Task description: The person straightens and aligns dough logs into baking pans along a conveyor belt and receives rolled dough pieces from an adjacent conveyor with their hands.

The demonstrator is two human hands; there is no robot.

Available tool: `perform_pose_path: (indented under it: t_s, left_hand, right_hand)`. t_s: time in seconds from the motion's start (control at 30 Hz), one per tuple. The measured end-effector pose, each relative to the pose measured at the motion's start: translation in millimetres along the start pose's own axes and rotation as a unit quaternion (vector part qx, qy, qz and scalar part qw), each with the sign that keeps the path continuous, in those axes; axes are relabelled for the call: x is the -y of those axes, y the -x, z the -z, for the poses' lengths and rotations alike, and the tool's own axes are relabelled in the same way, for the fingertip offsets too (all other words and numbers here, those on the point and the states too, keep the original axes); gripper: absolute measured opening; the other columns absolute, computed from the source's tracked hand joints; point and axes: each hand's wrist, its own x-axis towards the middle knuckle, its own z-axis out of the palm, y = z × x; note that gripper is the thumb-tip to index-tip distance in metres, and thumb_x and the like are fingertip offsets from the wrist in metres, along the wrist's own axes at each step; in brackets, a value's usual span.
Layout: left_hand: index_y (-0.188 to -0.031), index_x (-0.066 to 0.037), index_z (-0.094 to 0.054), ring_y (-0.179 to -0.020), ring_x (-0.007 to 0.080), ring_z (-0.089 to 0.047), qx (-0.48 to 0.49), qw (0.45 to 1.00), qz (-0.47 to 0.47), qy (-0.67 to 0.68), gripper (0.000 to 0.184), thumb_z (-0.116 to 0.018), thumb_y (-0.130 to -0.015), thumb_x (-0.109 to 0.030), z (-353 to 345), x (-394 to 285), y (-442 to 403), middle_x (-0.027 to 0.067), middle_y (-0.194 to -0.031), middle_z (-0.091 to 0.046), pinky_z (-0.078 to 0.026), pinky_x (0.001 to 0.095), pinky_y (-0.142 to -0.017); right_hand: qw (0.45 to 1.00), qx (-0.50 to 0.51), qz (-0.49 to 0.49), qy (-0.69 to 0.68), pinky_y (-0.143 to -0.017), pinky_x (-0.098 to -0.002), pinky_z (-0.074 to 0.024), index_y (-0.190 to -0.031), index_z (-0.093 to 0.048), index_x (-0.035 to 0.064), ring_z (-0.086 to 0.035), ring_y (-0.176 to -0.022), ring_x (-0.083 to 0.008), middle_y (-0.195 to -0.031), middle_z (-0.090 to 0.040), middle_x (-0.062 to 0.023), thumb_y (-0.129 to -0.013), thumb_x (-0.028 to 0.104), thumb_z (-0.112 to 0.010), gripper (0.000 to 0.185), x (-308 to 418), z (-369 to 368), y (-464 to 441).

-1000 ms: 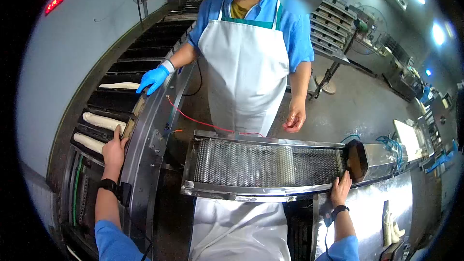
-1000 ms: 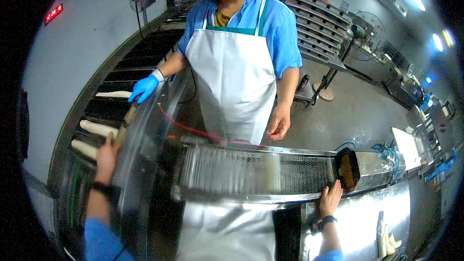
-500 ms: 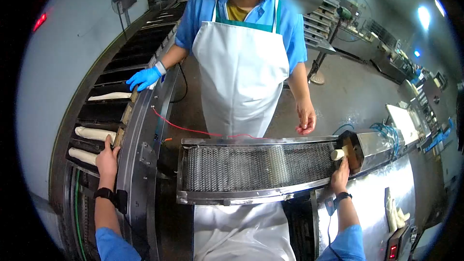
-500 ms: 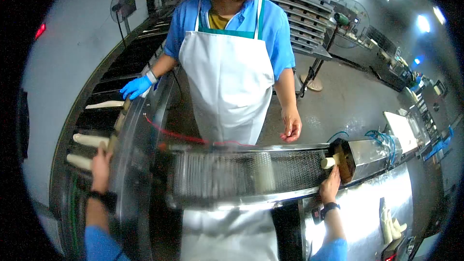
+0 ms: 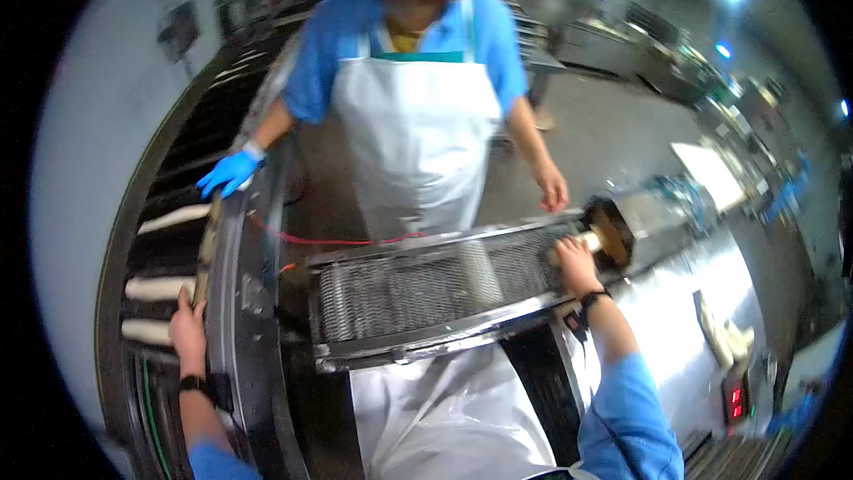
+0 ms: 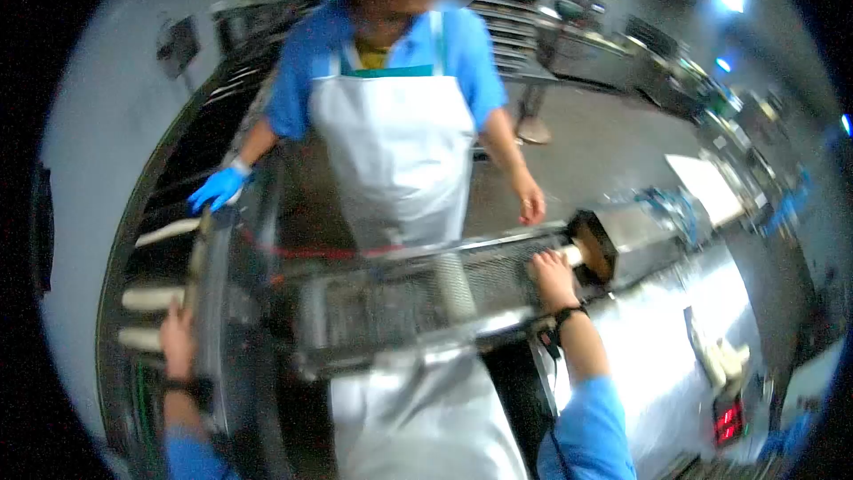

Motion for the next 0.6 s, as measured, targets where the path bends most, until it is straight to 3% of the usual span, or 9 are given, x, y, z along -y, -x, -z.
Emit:
perform_pose_path:
  t_s: [0.1, 0.23, 0.33, 0.4, 0.43, 0.5, 0.53, 0.57, 0.6]
  left_hand:
    - [-0.143, -0.01, -0.041, -0.065, 0.037, -0.058, 0.005, 0.999, 0.032, 0.039, 0.054, -0.056, -0.096, -0.03, -20.1, 17.6, -1.7, 0.0212, -0.072, -0.062, -0.044, 0.0466, -0.06]
    - [-0.148, -0.013, -0.036, -0.055, 0.0295, -0.052, -0.005, 0.999, 0.027, -0.015, 0.055, -0.053, -0.099, -0.032, -28.1, -12.1, 8.0, 0.016, -0.065, -0.058, -0.041, 0.0421, -0.053]
    - [-0.147, -0.01, -0.036, -0.066, 0.033, -0.057, 0.003, 0.999, 0.038, 0.008, 0.056, -0.055, -0.097, -0.029, -19.8, -21.6, 12.7, 0.0189, -0.077, -0.063, -0.045, 0.0426, -0.06]
    - [-0.145, -0.007, -0.038, -0.079, 0.0377, -0.063, 0.053, 0.992, 0.067, 0.095, 0.056, -0.057, -0.096, -0.026, -8.6, -30.8, 21.3, 0.0228, -0.089, -0.067, -0.049, 0.044, -0.067]
    - [-0.141, -0.003, -0.042, -0.092, 0.0405, -0.062, 0.014, 0.992, 0.034, 0.122, 0.055, -0.058, -0.095, -0.026, -19.3, -17.3, 28.1, 0.026, -0.098, -0.066, -0.048, 0.0462, -0.076]
    - [-0.132, 0.0, -0.051, -0.088, 0.0419, -0.061, 0.051, 0.991, 0.053, 0.108, 0.05, -0.055, -0.095, -0.034, 29.8, -63.5, 39.6, 0.0282, -0.095, -0.064, -0.048, 0.048, -0.075]
    - [-0.126, 0.001, -0.056, -0.085, 0.0426, -0.061, 0.027, 0.995, 0.023, 0.089, 0.049, -0.053, -0.095, -0.037, 38.7, -72.1, 44.1, 0.0289, -0.093, -0.063, -0.048, 0.0489, -0.075]
    - [-0.117, 0.001, -0.061, -0.086, 0.0432, -0.061, 0.06, 0.995, 0.045, 0.069, 0.045, -0.055, -0.094, -0.037, 52.0, -81.9, 46.7, 0.0286, -0.091, -0.064, -0.048, 0.0494, -0.074]
    - [-0.113, 0.0, -0.063, -0.085, 0.0436, -0.061, 0.065, 0.995, 0.044, 0.06, 0.043, -0.056, -0.093, -0.038, 60.9, -85.8, 48.6, 0.0273, -0.087, -0.064, -0.048, 0.0504, -0.074]
  right_hand:
    - [0.999, 0.034, -0.002, 0.036, -0.092, -0.044, -0.0425, -0.113, -0.059, 0.0132, -0.052, -0.112, -0.0246, -0.11, -0.06, -0.0055, -0.081, 0.014, -0.063, 0.032, 5.2, 37.7, 2.0]
    - [0.994, 0.016, -0.045, 0.101, -0.085, -0.0415, -0.0461, -0.099, -0.067, 0.0146, -0.056, -0.103, -0.0265, -0.103, -0.061, -0.0068, -0.082, 0.019, -0.062, 0.018, -22.4, 12.0, 8.3]
    - [0.993, 0.017, -0.11, -0.026, -0.085, -0.042, -0.0477, -0.095, -0.069, 0.0114, -0.057, -0.102, -0.0283, -0.101, -0.06, -0.0115, -0.077, 0.021, -0.067, 0.02, -9.7, 18.7, 14.8]
    - [0.994, 0.032, -0.09, -0.045, -0.084, -0.043, -0.0501, -0.096, -0.069, 0.0106, -0.06, -0.099, -0.0305, -0.099, -0.062, -0.0117, -0.073, 0.023, -0.071, 0.026, -2.5, 30.8, 10.4]
    - [0.994, 0.047, -0.069, -0.067, -0.083, -0.0429, -0.0511, -0.097, -0.069, 0.0095, -0.062, -0.097, -0.031, -0.098, -0.064, -0.0126, -0.071, 0.024, -0.074, 0.03, 7.1, 46.3, 10.6]
    - [0.97, 0.101, -0.085, -0.205, -0.078, -0.04, -0.0531, -0.093, -0.069, 0.0071, -0.067, -0.087, -0.0305, -0.092, -0.068, -0.0155, -0.063, 0.026, -0.082, 0.038, 21.3, 89.2, -4.7]
    - [0.953, 0.034, -0.082, -0.291, -0.075, -0.0379, -0.0531, -0.091, -0.068, 0.0039, -0.068, -0.081, -0.0271, -0.086, -0.07, -0.015, -0.061, 0.024, -0.084, 0.039, 21.4, 81.5, -21.2]
    - [0.939, 0.036, -0.061, -0.337, -0.073, -0.0378, -0.0539, -0.096, -0.068, 0.0024, -0.069, -0.082, -0.0252, -0.09, -0.071, -0.0138, -0.07, 0.022, -0.078, 0.035, 34.3, 118.9, -24.9]
    - [0.868, 0.076, -0.028, -0.49, -0.068, -0.0326, -0.0546, -0.096, -0.067, 0.0014, -0.069, -0.081, -0.0194, -0.091, -0.071, -0.0112, -0.073, 0.016, -0.076, 0.029, 42.5, 136.7, -40.8]
